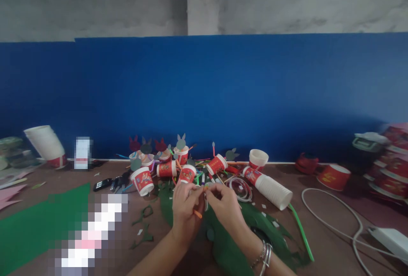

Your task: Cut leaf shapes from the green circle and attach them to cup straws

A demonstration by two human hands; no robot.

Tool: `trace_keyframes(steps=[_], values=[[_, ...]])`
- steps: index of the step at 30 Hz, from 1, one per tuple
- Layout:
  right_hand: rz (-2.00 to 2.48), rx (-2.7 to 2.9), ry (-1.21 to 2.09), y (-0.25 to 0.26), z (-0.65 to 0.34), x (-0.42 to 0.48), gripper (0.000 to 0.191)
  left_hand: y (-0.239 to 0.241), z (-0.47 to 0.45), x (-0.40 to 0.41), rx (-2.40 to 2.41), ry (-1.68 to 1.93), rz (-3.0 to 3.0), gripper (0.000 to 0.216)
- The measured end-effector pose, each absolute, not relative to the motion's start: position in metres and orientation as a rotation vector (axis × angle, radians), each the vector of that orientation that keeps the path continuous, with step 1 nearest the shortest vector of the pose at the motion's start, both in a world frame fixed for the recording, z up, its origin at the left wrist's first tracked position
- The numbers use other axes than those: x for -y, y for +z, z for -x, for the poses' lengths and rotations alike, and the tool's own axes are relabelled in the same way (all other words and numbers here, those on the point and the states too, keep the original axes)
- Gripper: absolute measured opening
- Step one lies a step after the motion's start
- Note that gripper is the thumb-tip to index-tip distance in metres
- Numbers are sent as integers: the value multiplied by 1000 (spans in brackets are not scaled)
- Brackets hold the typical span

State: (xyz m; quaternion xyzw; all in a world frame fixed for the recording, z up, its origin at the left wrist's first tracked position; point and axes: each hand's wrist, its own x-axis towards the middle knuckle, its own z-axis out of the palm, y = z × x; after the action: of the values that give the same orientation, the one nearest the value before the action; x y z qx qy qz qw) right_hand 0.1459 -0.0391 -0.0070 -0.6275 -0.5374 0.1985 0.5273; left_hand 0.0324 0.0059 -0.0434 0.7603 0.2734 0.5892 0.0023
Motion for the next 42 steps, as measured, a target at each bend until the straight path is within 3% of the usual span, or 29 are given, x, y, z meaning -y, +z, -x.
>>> trace_keyframes(steps=[7, 13, 29, 42], values=[[1484, 1329, 481, -5, -152, 37, 16, -47, -38, -9, -826, 1563, -2067, 16], [1423, 1344, 530, -7, -156, 35, 14, -45, -40, -9, -814, 1526, -1955, 13], [1562, 1294, 411, -8, -146, 38, 23, -51, -37, -4, -832, 1752, -2293, 24], [1528, 1334, 462, -6, -150, 38, 18, -49, -37, -4, -861, 1703, -2224, 20]])
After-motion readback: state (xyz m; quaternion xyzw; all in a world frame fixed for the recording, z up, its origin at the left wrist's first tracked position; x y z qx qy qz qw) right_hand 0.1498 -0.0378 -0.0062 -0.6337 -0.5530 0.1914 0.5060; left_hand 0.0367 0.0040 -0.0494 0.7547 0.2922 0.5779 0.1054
